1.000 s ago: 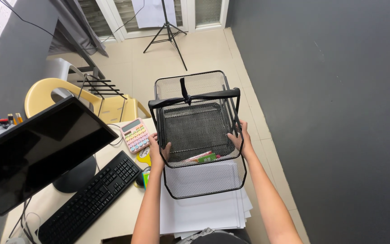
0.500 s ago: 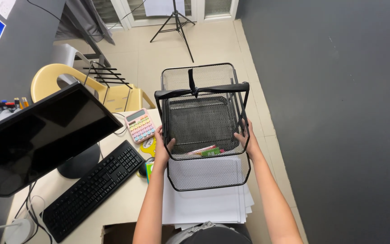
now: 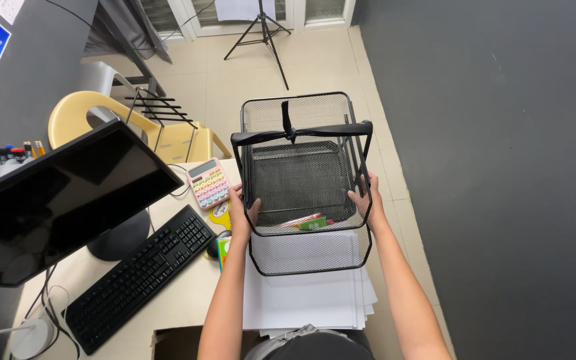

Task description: Assembling a wire mesh document tray organizer by placing trays into the frame.

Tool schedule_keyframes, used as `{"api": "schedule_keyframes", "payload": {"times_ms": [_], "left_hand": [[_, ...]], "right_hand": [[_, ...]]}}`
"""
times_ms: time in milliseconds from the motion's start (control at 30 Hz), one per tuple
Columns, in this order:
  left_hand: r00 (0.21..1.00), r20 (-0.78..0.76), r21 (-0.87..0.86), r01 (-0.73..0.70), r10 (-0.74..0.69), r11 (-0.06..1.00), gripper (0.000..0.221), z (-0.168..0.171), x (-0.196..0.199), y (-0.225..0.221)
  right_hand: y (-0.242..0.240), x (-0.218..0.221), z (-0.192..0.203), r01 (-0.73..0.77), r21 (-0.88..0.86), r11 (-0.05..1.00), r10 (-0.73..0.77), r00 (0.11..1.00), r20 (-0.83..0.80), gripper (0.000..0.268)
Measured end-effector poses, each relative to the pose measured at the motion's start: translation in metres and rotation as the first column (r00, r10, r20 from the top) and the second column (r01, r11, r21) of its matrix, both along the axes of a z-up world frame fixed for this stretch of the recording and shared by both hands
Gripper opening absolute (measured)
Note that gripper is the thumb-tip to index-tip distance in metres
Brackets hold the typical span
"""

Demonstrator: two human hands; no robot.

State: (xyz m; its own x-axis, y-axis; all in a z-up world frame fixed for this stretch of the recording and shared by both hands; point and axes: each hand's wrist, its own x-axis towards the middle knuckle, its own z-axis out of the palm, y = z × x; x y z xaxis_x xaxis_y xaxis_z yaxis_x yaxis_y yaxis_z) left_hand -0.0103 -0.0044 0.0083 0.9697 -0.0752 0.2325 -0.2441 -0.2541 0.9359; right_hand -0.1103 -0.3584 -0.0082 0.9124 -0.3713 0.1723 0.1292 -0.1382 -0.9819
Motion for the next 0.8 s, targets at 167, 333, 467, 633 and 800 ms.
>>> {"api": "schedule_keyframes", "payload": {"times_ms": [167,333,467,633,800], "left_hand": [[0.999,0.007,0.055,-0.046,0.045,0.997,0.06,-0.001,0.014,-0.003],[0.997,0.063,0.057,-0.04,0.037,0.998,0.057,-0.016,0.02,-0.002],[0.999,-0.038,0.027,0.034,-0.033,0.999,0.063,-0.012,0.011,0.005],[0.97,-0.15,-0.154,0.169,-0.192,0.973,0.077,0.023,-0.017,0.006],[0.981,-0.124,-0.197,0.123,-0.149,0.973,0.079,0.017,-0.019,0.003]], "right_hand": [[0.0,0.009,0.011,0.128,-0.111,0.985,-0.147,0.973,-0.178,0.07],[0.006,0.006,0.031,0.142,-0.17,0.975,-0.174,0.967,-0.186,0.068],[0.008,-0.004,0.028,0.09,-0.08,0.993,-0.106,0.969,-0.221,0.074],[0.012,-0.017,0.024,-0.035,0.16,0.986,0.069,0.975,-0.211,0.091],[0.015,-0.018,0.027,0.027,0.001,1.0,-0.026,0.997,-0.076,0.062]]}}
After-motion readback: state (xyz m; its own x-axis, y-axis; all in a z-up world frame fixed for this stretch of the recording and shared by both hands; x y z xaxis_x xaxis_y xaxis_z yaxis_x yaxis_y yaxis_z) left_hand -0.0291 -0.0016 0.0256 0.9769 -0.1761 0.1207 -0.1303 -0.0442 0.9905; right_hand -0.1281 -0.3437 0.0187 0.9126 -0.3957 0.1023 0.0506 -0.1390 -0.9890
